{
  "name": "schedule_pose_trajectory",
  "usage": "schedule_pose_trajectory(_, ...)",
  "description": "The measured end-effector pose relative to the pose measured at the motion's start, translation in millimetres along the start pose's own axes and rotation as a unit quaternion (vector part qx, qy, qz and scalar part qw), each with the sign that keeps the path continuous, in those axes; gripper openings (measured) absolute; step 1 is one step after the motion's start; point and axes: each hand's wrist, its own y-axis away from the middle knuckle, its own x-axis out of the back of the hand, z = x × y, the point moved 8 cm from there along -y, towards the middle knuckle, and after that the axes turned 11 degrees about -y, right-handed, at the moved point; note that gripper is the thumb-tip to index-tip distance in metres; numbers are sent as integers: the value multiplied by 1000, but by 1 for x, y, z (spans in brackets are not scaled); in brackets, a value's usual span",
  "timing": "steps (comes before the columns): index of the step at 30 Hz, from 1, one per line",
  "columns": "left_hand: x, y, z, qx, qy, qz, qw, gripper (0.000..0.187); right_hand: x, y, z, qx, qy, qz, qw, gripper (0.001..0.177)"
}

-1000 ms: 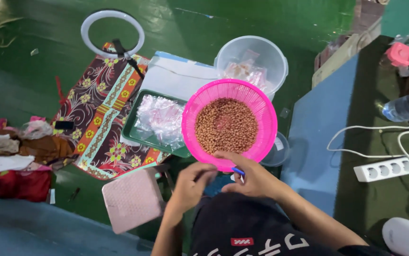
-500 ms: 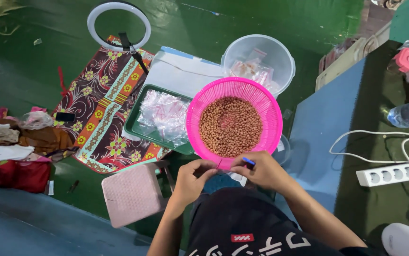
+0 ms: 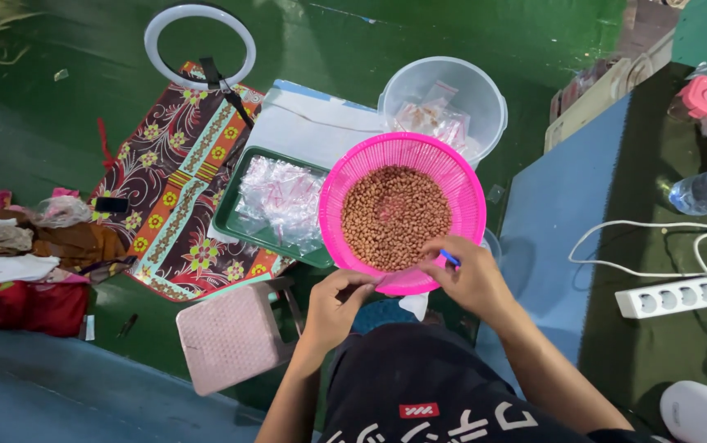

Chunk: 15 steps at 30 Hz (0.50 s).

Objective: Scooping peanuts from a bowl into small plastic bags for packaging using a spoon.

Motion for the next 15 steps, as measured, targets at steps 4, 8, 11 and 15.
schedule_pose_trajectory(4, -2, 0, -5, 32, 1, 25, 999, 13, 2, 6, 19, -27, 29, 83, 996, 16)
schedule_pose_trajectory(8, -12, 5, -13, 84, 34, 28, 995, 17, -28, 13, 21, -56, -71, -17, 996, 14)
schedule_pose_trajectory(11, -25, 6, -20, 92, 32, -2, 995, 13, -44, 15, 8, -120, -157, -51, 979, 17)
schedule_pose_trajectory(15, -33, 8, -18, 95, 35, -23, 995, 12, -48, 13, 9, -91, -126, -46, 987, 19)
